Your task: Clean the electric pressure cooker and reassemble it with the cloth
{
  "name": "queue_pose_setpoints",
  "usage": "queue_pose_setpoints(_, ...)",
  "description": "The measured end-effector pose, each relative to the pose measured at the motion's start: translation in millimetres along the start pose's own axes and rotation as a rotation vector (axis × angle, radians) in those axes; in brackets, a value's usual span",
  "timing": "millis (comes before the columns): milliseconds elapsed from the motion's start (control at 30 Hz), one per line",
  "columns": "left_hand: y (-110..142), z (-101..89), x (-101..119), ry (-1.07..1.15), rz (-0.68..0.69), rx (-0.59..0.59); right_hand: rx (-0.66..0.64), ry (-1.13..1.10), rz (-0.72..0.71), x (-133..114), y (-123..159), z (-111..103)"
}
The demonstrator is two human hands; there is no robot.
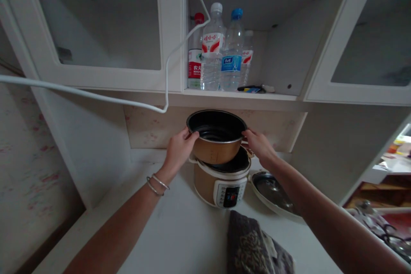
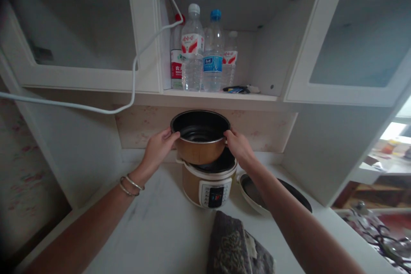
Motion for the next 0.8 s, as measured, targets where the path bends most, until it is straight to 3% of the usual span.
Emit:
queue_pose_setpoints(267,-3,51.1,-24,-0.110,-0.063,-0.043,-0.049,0.100,0.053,42,-11,-27)
queue_pose_setpoints(567,9,75.6,-62,-0.472,-0.148,-0.052,-0.164,0.450,0.017,88,-8,-30)
queue_pose_setpoints(800,30,87.8,-76,-0.696,-0.129,-0.048,-0.292,0.542,0.004,120,1,-17)
Point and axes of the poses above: each hand's wrist, its own y-axis away from the middle knuckle, its own z-axis out of the palm, x = y × z, the point moved 6 cm from there along -y, towards the middle knuckle, and after that the axes turned 13 degrees about -z, right-handed, at the moved point
